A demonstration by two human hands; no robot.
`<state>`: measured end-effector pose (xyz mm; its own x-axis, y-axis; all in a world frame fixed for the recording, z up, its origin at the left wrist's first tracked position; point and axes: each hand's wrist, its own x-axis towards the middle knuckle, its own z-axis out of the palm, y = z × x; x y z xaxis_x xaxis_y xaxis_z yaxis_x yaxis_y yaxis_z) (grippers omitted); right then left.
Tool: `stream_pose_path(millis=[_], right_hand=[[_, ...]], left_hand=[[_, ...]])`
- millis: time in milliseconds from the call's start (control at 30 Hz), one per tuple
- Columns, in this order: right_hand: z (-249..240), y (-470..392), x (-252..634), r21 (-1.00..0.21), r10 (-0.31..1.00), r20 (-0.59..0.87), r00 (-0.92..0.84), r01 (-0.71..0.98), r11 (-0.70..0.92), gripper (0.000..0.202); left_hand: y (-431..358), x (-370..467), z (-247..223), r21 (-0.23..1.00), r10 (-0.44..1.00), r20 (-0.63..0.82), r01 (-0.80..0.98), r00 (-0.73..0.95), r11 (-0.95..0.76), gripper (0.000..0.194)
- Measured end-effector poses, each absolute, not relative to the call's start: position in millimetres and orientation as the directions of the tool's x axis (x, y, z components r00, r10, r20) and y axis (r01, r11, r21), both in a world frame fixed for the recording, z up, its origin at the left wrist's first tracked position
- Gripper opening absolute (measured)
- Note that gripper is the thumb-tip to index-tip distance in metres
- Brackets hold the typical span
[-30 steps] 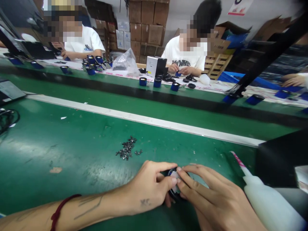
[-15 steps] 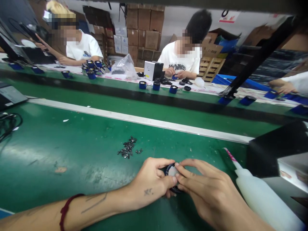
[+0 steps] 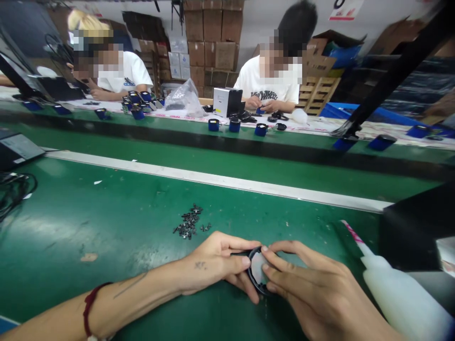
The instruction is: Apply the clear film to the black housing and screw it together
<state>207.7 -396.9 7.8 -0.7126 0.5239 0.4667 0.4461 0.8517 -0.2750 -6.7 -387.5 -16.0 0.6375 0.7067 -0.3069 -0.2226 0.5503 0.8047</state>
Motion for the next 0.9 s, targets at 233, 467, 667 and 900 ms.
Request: stream_pose_path(millis=[233,467,667,900], right_hand=[[8.1,-395.7,209.9,-0.256,0.507,0.471,-0.722,0.438,0.862,0.029],[3.0,-397.7,208.5,-0.476,0.663,0.448,-0.599,0.468,0.744,0.023],[11.5,-386.2,236.1,-0.886,0.887,-0.07,-0.457,0.437,0.155,0.048],[17.8,-378.8,209.7,-0.857,0.716,-0.476,-0.511,0.454,-0.245,0.009]], left_hand=[[-393.7,-1.0,-23.8,0.911,0.788,-0.229,-0.158,0.572,0.38,0.046],[-394.3,7.8,-14.8,0.917,0.802,-0.304,-0.07,0.514,0.393,0.049],[-396.3,15.2,-17.8,0.915,0.842,-0.305,-0.108,0.445,0.388,0.053],[-395.6,18.6,-12.6,0.917,0.839,-0.362,-0.005,0.407,0.398,0.066]])
